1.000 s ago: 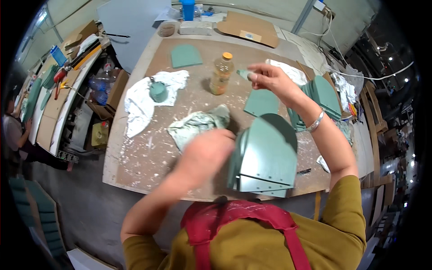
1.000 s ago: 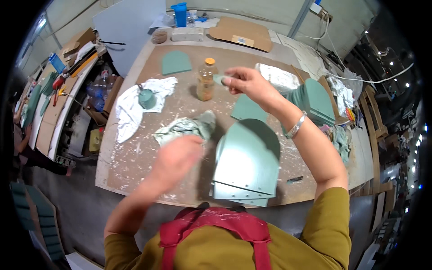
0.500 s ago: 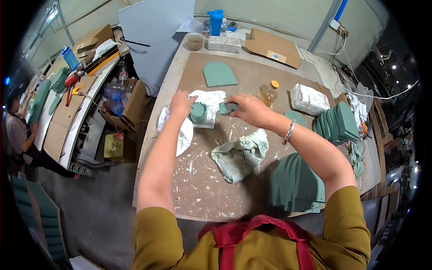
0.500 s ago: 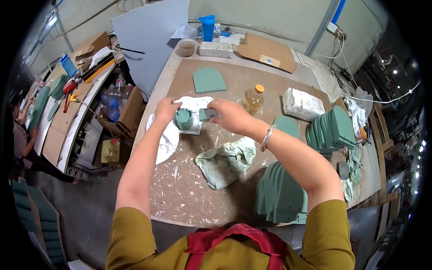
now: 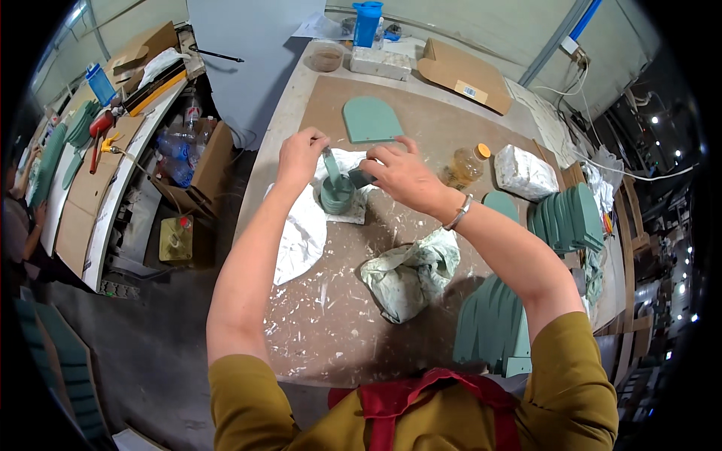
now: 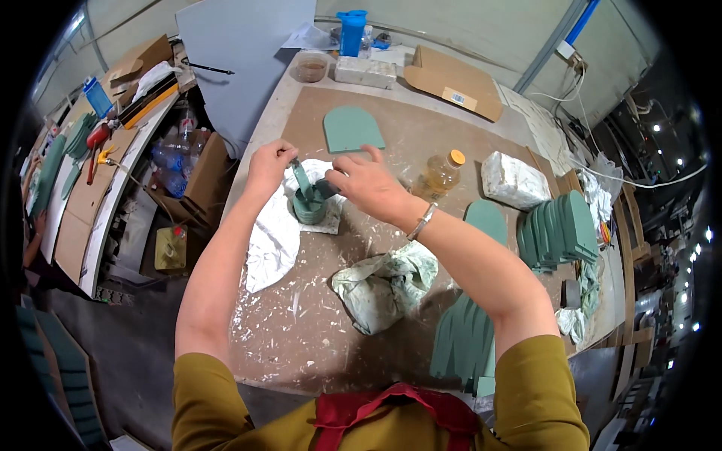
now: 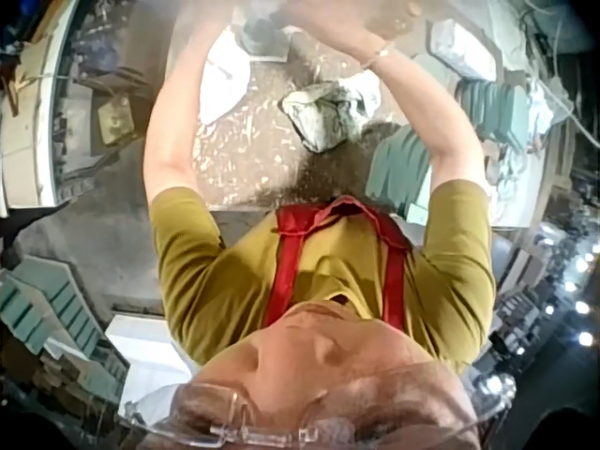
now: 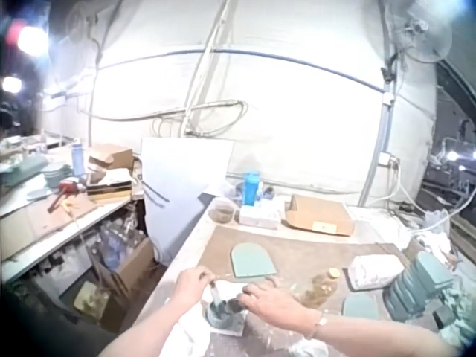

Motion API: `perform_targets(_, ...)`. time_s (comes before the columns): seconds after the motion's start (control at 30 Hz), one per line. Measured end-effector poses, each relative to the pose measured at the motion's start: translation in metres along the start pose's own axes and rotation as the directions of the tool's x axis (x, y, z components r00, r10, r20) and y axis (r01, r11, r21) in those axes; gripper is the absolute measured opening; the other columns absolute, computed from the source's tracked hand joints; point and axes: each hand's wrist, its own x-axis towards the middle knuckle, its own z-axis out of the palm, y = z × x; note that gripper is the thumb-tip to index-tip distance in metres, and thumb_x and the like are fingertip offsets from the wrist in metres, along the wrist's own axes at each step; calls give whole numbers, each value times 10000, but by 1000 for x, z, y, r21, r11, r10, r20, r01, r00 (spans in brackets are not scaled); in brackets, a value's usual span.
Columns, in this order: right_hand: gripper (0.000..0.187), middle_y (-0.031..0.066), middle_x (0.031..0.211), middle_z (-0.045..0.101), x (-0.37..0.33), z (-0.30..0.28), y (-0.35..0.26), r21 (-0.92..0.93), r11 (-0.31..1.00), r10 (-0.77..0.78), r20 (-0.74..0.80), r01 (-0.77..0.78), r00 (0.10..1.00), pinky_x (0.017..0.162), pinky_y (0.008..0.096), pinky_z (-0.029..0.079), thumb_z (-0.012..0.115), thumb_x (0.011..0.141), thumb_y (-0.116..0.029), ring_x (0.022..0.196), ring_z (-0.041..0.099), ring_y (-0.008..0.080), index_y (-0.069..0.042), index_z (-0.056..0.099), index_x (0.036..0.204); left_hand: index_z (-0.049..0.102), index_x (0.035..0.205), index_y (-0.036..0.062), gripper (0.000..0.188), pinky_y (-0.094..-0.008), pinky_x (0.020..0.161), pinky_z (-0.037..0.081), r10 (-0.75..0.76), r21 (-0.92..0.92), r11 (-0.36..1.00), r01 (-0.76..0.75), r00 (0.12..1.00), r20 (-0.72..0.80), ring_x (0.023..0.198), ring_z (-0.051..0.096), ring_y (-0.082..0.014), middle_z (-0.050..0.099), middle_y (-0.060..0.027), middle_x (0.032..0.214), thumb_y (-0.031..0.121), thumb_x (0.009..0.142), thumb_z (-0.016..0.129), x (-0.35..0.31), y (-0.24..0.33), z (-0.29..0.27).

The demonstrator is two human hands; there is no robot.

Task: The person polishes green wooden parts by hand using a small piece of abrasive foam and a white cloth, handling several pieces individually and stacking them on a workbench.

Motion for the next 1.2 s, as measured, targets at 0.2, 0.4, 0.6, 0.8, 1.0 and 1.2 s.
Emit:
perform_targets(0.2, 188, 49, 1009, 560, 16, 21, -4, -65, 989, -137, -52, 134, 989, 1054, 540, 347, 617, 838, -115, 1094, 567, 239, -129, 549, 1012, 694, 918, -31, 175, -306, 636, 481, -25, -183, 982, 37, 997, 67, 660, 608, -143, 674, -89, 722, 137, 872, 680, 10, -17, 7)
perform_targets(0.4, 159, 50, 1011, 550, 10, 23, 2, -112, 991, -71, -5, 70, 997, 1045, 520, 364, 584, 845, -116, 1075, 562, 232, -132, 550, 1000, 693, 918, -22, 154, -290, 614, 478, -56, -107, 993, 59, 998, 36, 635, 595, -128, 667, -73, 714, 125, 875, 677, 10, -18, 5)
perform_targets(0.6, 188, 63, 1000, 559, 13, 25, 1, -111, 991, -78, 21, 80, 997, 990, 485, 412, 595, 852, -134, 1060, 571, 245, -128, 600, 1040, 682, 914, -29, 157, -278, 558, 477, -100, -172, 979, 112, 992, 77, 600, 592, -113, 660, -65, 718, 126, 891, 666, 5, -7, 4)
perform_targets(0.8, 285, 50, 1066, 641, 1, 21, 5, 674, 468, 360, 446, -572, 820, 853, 349, 498, 583, 971, -270, 968, 620, 210, -93, 633, 1188, 683, 946, -31, 141, -254, 582, 515, -144, -283, 944, 168, 984, 104, 619, 616, -116, 668, -69, 754, 100, 914, 641, -7, -19, -2)
perform_targets(1.0, 330, 94, 1018, 683, -7, 15, 3, 662, -403, 241, 743, -632, 625, 804, 326, 518, 455, 1048, -277, 824, 635, 150, 5, 574, 1172, 691, 952, -31, 153, -282, 623, 533, -42, -355, 931, 90, 989, 142, 648, 651, -154, 679, -104, 796, 104, 891, 652, -24, -22, 3)
perform_targets(1.2, 295, 108, 970, 684, -8, 26, -3, 627, -443, 300, 777, -641, 553, 744, 310, 526, 450, 1049, -261, 781, 641, 160, -7, 564, 1147, 677, 940, -24, 132, -265, 617, 497, 87, -300, 953, -54, 991, 100, 647, 614, -131, 662, -73, 844, 92, 883, 655, -42, 5, -5)
